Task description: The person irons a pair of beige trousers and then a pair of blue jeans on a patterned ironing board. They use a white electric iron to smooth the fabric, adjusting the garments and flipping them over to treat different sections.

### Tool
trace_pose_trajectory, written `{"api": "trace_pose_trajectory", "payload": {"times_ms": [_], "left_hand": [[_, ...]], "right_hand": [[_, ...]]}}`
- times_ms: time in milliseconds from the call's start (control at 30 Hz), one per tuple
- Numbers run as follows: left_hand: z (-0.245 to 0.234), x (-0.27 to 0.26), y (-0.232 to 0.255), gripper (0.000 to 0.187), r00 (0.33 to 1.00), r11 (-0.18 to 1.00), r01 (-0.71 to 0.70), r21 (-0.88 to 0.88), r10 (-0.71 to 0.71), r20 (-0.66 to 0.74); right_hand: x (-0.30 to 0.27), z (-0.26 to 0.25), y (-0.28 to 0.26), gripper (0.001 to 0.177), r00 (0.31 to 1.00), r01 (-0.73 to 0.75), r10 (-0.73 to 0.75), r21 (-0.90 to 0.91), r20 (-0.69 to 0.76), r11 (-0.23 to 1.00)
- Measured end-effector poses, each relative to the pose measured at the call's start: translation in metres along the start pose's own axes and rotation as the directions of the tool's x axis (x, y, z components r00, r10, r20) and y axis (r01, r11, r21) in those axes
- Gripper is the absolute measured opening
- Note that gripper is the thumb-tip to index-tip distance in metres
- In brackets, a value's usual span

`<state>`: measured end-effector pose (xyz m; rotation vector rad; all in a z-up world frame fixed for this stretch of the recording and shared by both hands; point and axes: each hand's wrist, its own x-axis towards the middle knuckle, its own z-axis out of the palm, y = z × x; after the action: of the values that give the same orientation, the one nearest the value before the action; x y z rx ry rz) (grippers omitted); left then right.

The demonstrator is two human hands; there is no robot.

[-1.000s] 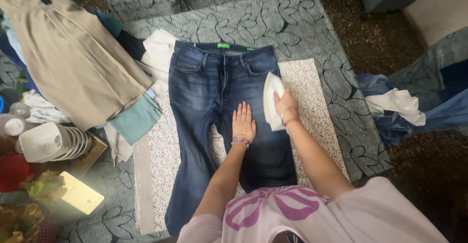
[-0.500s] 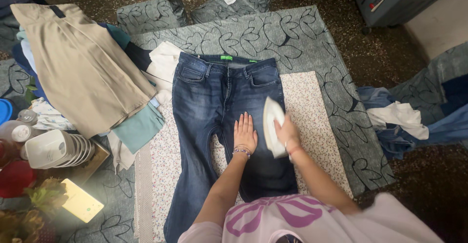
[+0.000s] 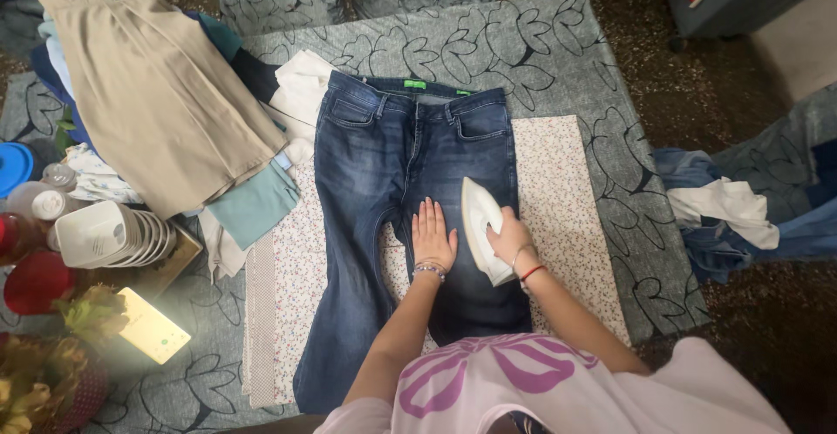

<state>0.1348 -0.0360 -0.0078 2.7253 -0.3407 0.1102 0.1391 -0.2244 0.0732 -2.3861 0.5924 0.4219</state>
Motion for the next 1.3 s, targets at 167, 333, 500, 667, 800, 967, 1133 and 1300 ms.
{"api": "trace_pose_trajectory", "payload": {"times_ms": [167, 333, 500, 667, 800, 967, 1133, 1300], "left_hand": [[-0.002, -0.003, 0.002, 0.078, 1.0, 1.0, 0.006, 0.0, -0.006, 0.025], [-0.002, 0.0, -0.001, 0.077, 0.999, 1.0, 0.0, 0.015, 0.0, 0.036], [0.004, -0.018, -0.004, 0.077, 0.999, 1.0, 0.012, 0.02, -0.013, 0.036], [0.008, -0.048, 0.001, 0.077, 0.997, 0.995, 0.081, 0.059, -0.081, -0.007], [0.008, -0.05, 0.003, 0.077, 0.995, 0.991, 0.095, 0.089, -0.095, -0.009], [0.002, -0.063, 0.001, 0.077, 0.997, 0.997, 0.064, 0.042, -0.065, 0.032], [-0.004, -0.092, -0.001, 0.081, 0.993, 0.993, 0.115, 0.0, -0.115, 0.027], [-0.007, -0.095, 0.003, 0.088, 0.982, 0.982, 0.19, -0.009, -0.189, 0.024]], "right_hand": [[0.068, 0.0, -0.028, 0.045, 0.982, 0.056, -0.069, -0.081, -0.178, 0.995], [0.147, -0.027, -0.079, 0.042, 0.966, -0.015, 0.058, 0.171, -0.253, 0.985], [0.096, -0.013, -0.032, 0.044, 0.975, 0.18, -0.178, 0.001, -0.129, 0.984], [0.013, 0.016, -0.005, 0.052, 0.984, 0.179, -0.177, -0.07, 0.032, 0.981], [0.054, 0.014, -0.046, 0.047, 0.956, 0.278, -0.288, -0.134, -0.058, 0.951], [0.107, -0.004, -0.124, 0.033, 0.98, 0.187, -0.191, 0.081, 0.049, 0.979], [0.049, 0.015, -0.081, 0.039, 0.932, 0.353, -0.342, -0.084, 0.121, 0.932], [-0.037, 0.011, -0.031, 0.054, 0.92, 0.369, -0.318, -0.232, 0.23, 0.9]]}}
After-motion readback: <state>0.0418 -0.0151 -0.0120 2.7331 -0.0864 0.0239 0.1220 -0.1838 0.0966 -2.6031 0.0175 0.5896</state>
